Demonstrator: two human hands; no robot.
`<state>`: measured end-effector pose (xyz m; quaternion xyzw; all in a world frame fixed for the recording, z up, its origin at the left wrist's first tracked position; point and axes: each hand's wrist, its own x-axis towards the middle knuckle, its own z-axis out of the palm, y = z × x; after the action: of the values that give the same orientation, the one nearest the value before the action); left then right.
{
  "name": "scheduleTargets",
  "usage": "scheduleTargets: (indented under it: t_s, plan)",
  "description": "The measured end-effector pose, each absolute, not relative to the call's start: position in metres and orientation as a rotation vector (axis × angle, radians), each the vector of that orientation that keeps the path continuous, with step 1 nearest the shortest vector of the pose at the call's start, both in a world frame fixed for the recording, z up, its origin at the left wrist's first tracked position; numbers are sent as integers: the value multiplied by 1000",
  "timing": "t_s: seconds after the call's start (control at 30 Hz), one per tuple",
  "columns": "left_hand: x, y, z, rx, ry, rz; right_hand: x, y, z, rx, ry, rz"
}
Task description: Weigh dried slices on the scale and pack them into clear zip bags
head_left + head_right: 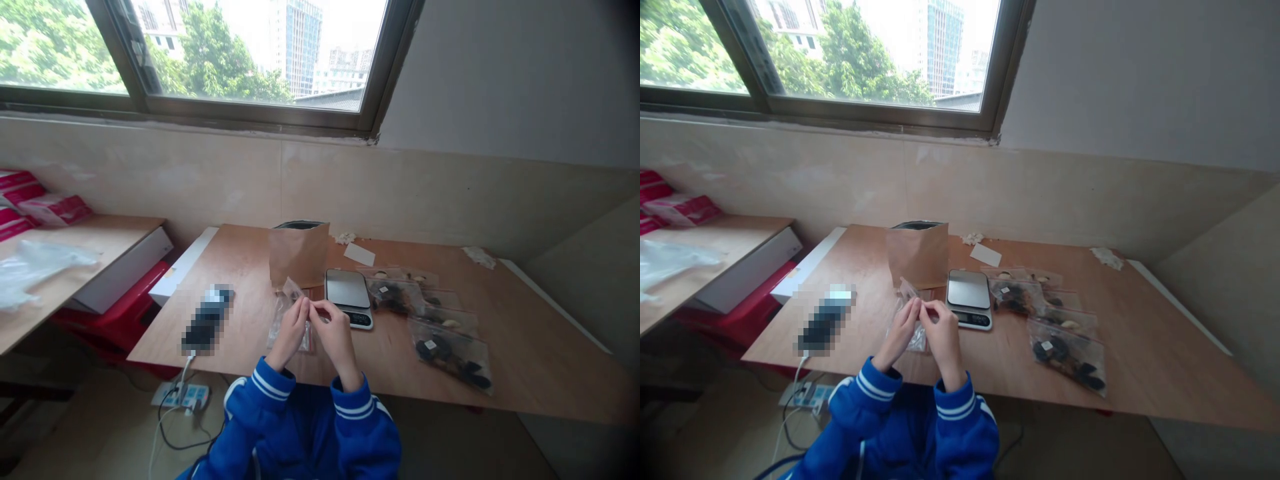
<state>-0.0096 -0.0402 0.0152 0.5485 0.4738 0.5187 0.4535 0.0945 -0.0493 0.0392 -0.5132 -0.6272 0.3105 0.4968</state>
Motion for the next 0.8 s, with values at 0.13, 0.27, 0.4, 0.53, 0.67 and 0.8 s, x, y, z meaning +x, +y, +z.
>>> scheduleTargets:
  t_s: [0.13, 0.27, 0.4, 0.53, 0.67, 0.8]
  plan:
    - [-17, -39, 22, 1489, 1211, 1271, 107, -38, 36, -1350, -1368, 687]
    - [-32, -42, 31, 1533, 1322, 1283, 137, -18, 32, -1461, -1068, 519]
    - [-40, -38, 25, 1396, 1210, 1341, 141, -11, 44, -1327, -1112, 617]
    - [-33, -23, -3, 963, 1111, 1486, 123, -6, 56, -1181, -1044, 785]
    - [-19, -7, -28, 654, 904, 1367, 109, 0, 52, -1162, -1044, 942]
    - [-7, 2, -37, 460, 808, 1414, 102, -5, 53, -1287, -1218, 596]
